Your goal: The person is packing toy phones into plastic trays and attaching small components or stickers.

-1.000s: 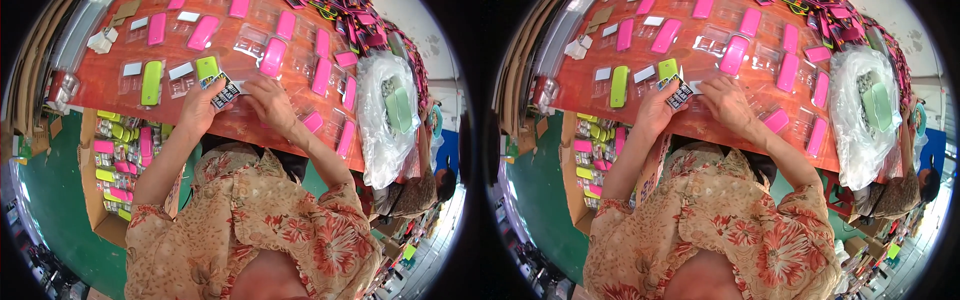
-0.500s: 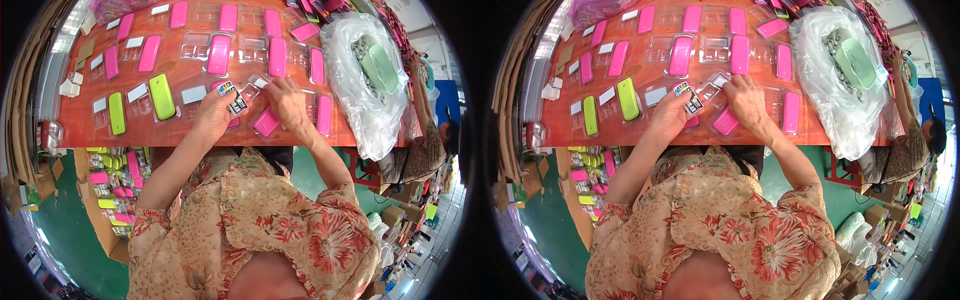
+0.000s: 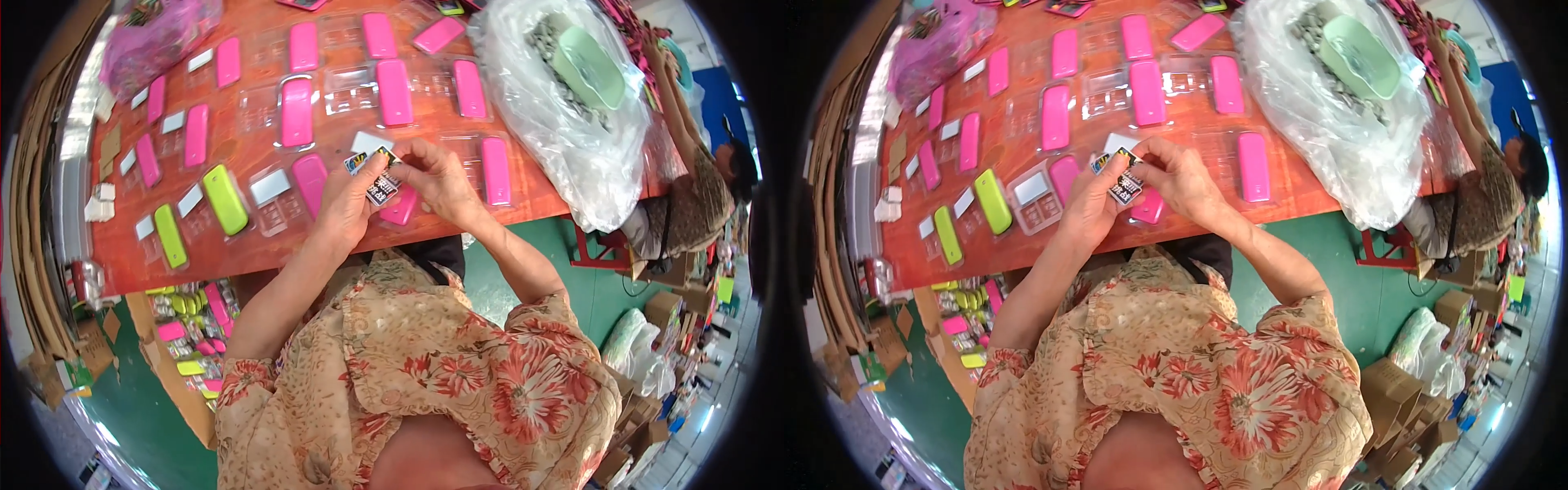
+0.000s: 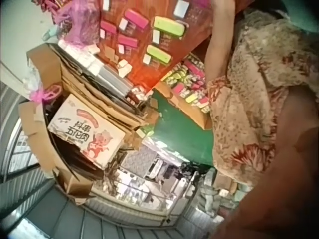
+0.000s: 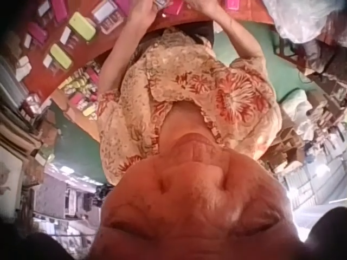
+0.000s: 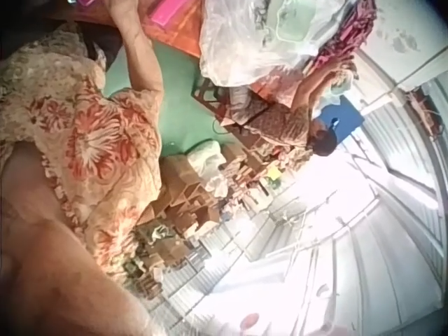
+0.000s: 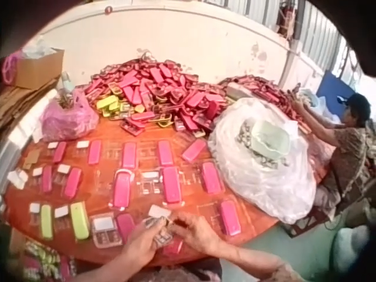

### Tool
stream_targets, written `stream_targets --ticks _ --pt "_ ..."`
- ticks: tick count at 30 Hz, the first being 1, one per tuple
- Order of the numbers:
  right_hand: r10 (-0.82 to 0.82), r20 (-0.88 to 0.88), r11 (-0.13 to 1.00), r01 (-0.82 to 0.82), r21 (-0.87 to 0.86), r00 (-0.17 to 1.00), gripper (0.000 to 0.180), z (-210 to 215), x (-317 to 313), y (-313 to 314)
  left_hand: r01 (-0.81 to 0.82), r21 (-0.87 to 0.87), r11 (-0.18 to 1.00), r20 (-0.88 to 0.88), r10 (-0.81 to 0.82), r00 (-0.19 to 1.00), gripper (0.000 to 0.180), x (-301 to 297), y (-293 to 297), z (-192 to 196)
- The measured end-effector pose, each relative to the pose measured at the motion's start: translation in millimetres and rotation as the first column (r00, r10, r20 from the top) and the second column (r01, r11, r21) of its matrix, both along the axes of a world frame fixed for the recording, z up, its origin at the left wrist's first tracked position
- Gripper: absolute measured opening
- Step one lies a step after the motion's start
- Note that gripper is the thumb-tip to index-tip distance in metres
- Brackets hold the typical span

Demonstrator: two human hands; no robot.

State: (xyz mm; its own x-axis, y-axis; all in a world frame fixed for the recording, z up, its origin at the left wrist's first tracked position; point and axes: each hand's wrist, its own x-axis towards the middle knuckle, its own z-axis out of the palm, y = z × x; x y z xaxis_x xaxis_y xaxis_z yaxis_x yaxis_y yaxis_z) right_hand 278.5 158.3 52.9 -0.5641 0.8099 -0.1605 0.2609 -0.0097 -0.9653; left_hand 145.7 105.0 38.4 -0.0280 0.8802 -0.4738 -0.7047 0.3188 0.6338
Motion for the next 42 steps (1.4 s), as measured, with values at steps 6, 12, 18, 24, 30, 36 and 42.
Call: stream_targets --ticks 6,12,18,24,30,36,42 --pt "-0.239 0.263 0.585 -0.077 0.807 0.935 0.017 -6.8 65.0 30.3 -0.034 -0.003 0.999 0.155 0.034 0.987 0.022 17.6 13.6 -12.0" --pt "-0.233 0.474 0.429 -0.348 0.834 0.849 0.018 -29.7 74.6 33.3 0.102 -0.032 0.994 0.086 -0.098 0.991 0.022 24.7 29.9 -5.5" --pt "-0.114 0.324 0.753 -0.132 0.645 0.939 0.018 -2.8 60.1 30.2 0.065 -0.084 0.994 0.005 -0.065 0.998 0.022 31.1 37.0 -4.8" --pt "-0.109 -0.106 0.983 0.123 0.135 0.988 0.012 -10.1 44.9 51.1 0.073 -0.003 0.997 -0.037 -0.073 0.997 0.022 38.9 55.9 -4.1" --pt "-0.230 0.151 0.437 -0.036 0.899 0.961 0.014 -15.8 23.1 120.8 -0.066 -0.026 0.998 0.110 0.068 0.992 0.016 13.7 67.6 -11.6" --pt "-0.307 0.462 0.326 -0.364 0.872 0.832 0.009 -44.0 15.9 142.7 -0.057 -0.019 0.998 0.064 0.058 0.996 0.020 0.4 68.6 2.2" --pt "-0.064 0.159 0.703 -0.068 0.708 0.985 0.027 -11.4 -3.3 116.9 -0.095 -0.028 0.995 0.017 0.095 0.995 0.021 -6.8 68.8 2.5"
